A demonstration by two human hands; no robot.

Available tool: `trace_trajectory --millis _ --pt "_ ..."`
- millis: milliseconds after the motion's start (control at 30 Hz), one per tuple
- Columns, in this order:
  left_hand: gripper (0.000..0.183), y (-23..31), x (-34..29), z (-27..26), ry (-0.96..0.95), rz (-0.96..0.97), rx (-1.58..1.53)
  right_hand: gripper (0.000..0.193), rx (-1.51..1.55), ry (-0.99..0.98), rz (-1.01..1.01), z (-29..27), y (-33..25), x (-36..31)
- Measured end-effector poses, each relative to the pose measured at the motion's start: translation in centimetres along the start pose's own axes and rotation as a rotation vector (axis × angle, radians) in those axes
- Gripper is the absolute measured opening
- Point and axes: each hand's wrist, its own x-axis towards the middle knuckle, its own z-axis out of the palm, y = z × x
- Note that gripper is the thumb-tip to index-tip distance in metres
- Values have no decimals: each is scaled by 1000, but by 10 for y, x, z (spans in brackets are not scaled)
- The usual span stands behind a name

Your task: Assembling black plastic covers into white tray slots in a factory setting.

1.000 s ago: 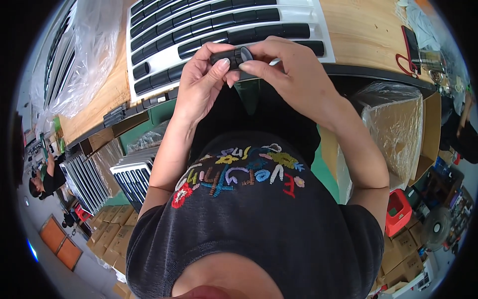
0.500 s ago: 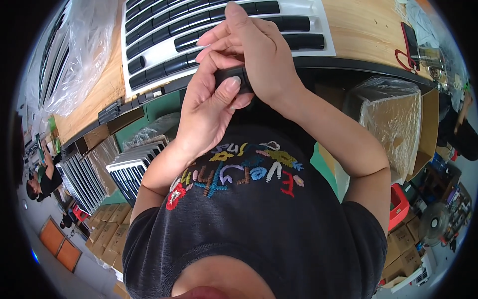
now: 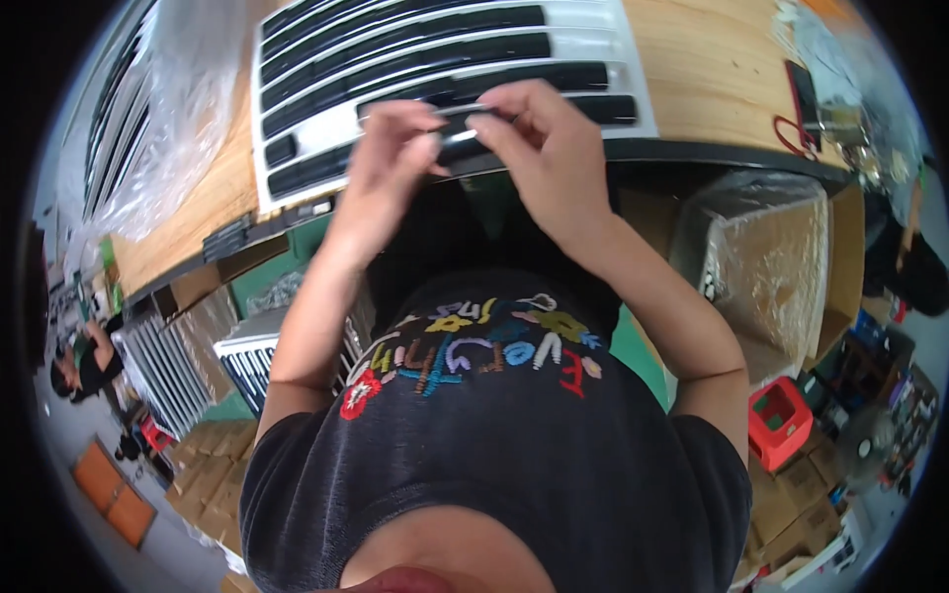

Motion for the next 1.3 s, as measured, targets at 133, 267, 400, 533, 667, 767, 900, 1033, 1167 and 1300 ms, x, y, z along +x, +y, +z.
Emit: trace_trajectory --millis 133,267,400,533,667,767,900,1033,1167,1300 --pt "24 0 11 -113 172 373 1276 30 -222 430 -18 -89 25 41" --pt "22 5 9 -170 34 180 1692 32 -393 494 73 -153 58 57" --pt "16 3 13 -180 -43 224 1627 27 -476 411 229 -148 63 61" --pt "14 15 15 -169 -5 238 1524 28 -667 437 93 -148 68 59" --pt "18 3 14 -146 85 221 890 31 -775 277 78 -143 62 70" --pt "32 0 13 -98 181 232 405 32 -677 177 118 -132 68 75" --pt "31 -9 16 -54 151 159 86 33 -635 231 185 -113 57 63" --pt "29 -20 14 -23 143 47 9 31 -759 228 24 -102 64 60" --pt "27 -28 8 -8 156 99 75 24 -779 185 -219 -97 68 60" --pt "25 -27 15 -1 103 64 82 23 -777 50 -214 -109 68 60"
